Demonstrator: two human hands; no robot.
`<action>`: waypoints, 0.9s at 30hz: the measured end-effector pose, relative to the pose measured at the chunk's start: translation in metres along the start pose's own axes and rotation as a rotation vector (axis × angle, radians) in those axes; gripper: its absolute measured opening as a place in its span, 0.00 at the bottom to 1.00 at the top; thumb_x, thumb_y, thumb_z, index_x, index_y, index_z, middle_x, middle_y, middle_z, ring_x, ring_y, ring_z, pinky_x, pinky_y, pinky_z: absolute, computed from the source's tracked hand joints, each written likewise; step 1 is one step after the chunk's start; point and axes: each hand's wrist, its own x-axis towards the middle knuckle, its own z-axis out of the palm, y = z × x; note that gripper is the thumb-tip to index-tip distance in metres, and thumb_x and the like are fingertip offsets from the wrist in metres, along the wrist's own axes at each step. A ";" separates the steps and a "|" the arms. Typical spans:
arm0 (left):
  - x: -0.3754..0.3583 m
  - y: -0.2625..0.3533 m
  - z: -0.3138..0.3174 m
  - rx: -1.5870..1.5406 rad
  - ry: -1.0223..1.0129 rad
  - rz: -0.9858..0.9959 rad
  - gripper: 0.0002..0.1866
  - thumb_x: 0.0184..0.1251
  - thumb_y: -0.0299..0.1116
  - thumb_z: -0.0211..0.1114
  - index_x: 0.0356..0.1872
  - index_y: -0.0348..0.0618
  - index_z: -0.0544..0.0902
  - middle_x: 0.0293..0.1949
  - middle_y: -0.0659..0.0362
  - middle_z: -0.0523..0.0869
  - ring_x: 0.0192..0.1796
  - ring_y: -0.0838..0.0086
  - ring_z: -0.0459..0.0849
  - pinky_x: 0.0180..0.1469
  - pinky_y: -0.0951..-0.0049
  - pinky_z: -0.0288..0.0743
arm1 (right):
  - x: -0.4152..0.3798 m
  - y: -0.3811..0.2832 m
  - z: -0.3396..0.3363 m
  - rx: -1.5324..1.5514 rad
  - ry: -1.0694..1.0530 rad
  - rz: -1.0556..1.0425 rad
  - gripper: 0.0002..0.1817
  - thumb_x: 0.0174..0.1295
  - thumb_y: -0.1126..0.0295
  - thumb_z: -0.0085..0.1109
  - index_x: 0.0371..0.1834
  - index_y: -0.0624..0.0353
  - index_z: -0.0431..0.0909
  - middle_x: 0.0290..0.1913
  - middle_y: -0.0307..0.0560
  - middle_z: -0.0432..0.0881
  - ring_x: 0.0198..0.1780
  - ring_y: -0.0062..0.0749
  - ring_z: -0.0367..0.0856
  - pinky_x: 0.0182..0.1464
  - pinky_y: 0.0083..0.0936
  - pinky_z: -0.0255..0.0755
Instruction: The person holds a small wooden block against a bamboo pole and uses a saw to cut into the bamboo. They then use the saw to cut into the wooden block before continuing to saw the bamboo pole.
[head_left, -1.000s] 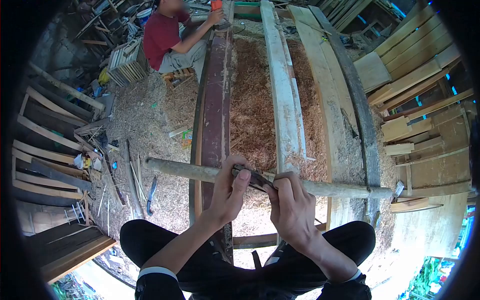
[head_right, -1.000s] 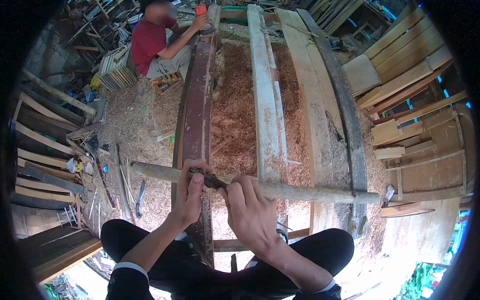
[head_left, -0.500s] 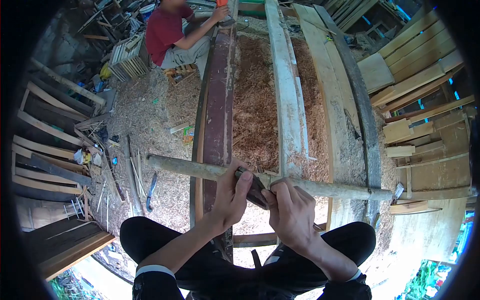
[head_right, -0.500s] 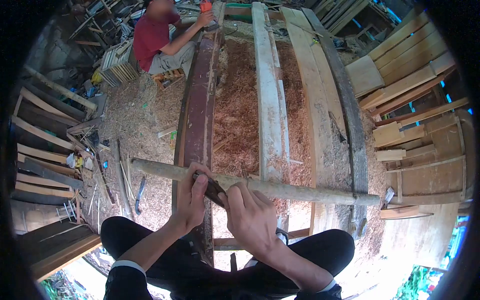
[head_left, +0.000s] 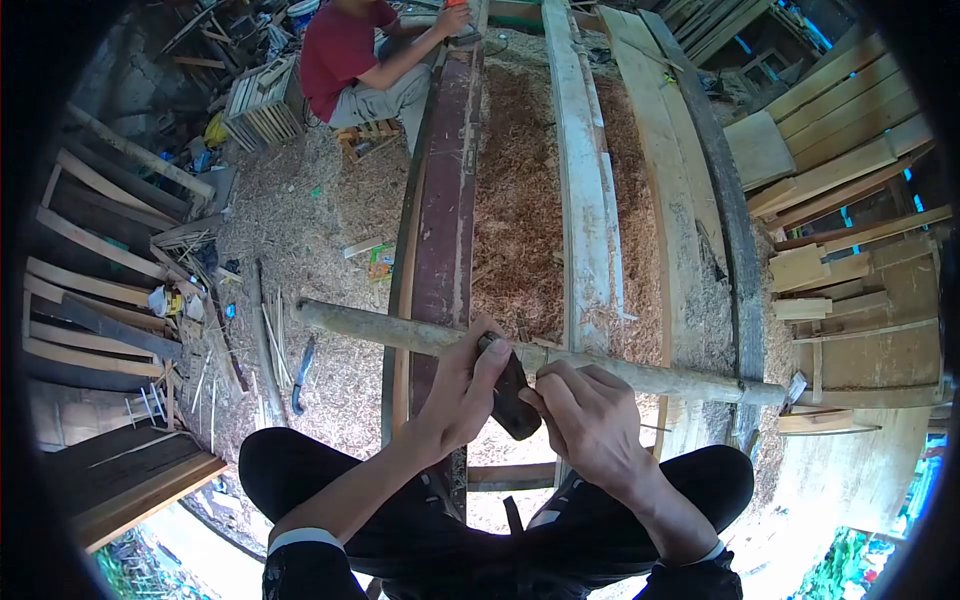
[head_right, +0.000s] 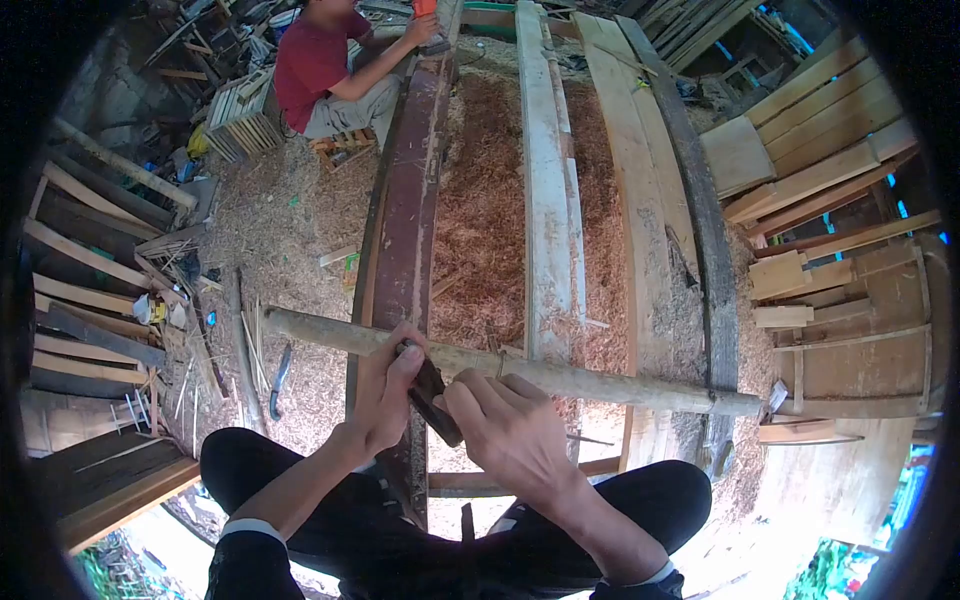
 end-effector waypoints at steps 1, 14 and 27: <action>0.000 0.000 -0.001 -0.034 -0.020 -0.005 0.13 0.83 0.39 0.49 0.39 0.41 0.70 0.25 0.65 0.69 0.30 0.83 0.65 0.34 0.76 0.62 | 0.000 0.001 -0.001 0.006 -0.006 -0.025 0.11 0.63 0.71 0.66 0.31 0.59 0.70 0.30 0.44 0.77 0.24 0.39 0.77 0.28 0.34 0.70; 0.015 -0.017 0.004 -0.288 0.354 0.073 0.17 0.84 0.45 0.44 0.46 0.39 0.71 0.34 0.62 0.73 0.39 0.79 0.73 0.46 0.78 0.67 | -0.003 -0.008 -0.010 -0.147 0.193 0.082 0.11 0.63 0.72 0.67 0.32 0.59 0.72 0.32 0.45 0.81 0.26 0.39 0.80 0.27 0.33 0.71; 0.003 -0.017 0.009 -0.151 0.099 0.260 0.30 0.73 0.65 0.51 0.41 0.43 0.66 0.37 0.58 0.70 0.39 0.74 0.67 0.48 0.72 0.62 | -0.005 -0.013 -0.012 -0.056 0.176 0.050 0.12 0.60 0.71 0.71 0.34 0.58 0.73 0.30 0.43 0.83 0.24 0.34 0.81 0.25 0.29 0.69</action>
